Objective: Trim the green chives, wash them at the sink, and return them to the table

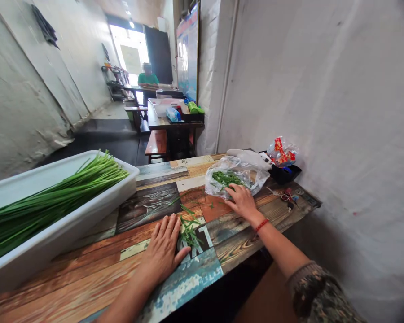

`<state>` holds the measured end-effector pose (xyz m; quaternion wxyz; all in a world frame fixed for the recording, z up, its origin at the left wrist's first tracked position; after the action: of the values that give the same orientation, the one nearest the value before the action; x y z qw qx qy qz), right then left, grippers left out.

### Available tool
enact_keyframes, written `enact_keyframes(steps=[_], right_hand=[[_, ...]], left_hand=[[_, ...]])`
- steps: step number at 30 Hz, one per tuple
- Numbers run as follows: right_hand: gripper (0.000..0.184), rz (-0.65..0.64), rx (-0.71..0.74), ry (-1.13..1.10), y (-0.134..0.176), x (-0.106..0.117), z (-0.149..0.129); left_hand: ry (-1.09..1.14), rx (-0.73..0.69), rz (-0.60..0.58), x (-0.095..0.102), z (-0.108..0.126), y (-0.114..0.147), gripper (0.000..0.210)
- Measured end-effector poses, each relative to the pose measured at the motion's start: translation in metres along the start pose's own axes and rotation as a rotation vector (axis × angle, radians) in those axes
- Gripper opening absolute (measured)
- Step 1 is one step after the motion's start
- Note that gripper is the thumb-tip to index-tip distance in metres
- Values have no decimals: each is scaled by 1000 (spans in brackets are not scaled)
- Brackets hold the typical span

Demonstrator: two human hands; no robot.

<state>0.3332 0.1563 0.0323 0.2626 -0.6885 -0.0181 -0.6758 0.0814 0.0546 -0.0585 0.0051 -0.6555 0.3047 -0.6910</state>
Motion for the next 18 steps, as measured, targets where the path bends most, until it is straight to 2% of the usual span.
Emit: enact_keyframes(steps=[2, 4, 9, 11, 13, 18], right_hand=[[31, -22, -42, 45, -14, -9, 13], [23, 10, -105, 47, -29, -3, 30], [30, 227, -238, 9, -58, 55, 78], [32, 231, -253, 28, -64, 67, 87], [31, 172, -241, 44, -66, 63, 87], [29, 29, -199, 38, -46, 35, 70]], left_hand=[[-10, 13, -17, 1, 0, 1, 81], [-19, 18, -31, 2, 0, 1, 81], [-14, 18, -41, 3, 1, 1, 80], [-5, 24, -52, 3, 1, 0, 80], [-1, 26, -67, 2, 1, 0, 80], [24, 40, -114, 3, 2, 0, 81]])
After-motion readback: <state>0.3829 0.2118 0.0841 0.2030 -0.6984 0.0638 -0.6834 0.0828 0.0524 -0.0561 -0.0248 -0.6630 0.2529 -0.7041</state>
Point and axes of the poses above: each hand's wrist, its own y-axis away from the middle knuckle, its own x-axis out of the back of the hand, z = x × y, the point moved 10 cm from there along -y, towards the middle knuckle, and after that the axes turned 7 degrees about -z, right-handed, at the moved point
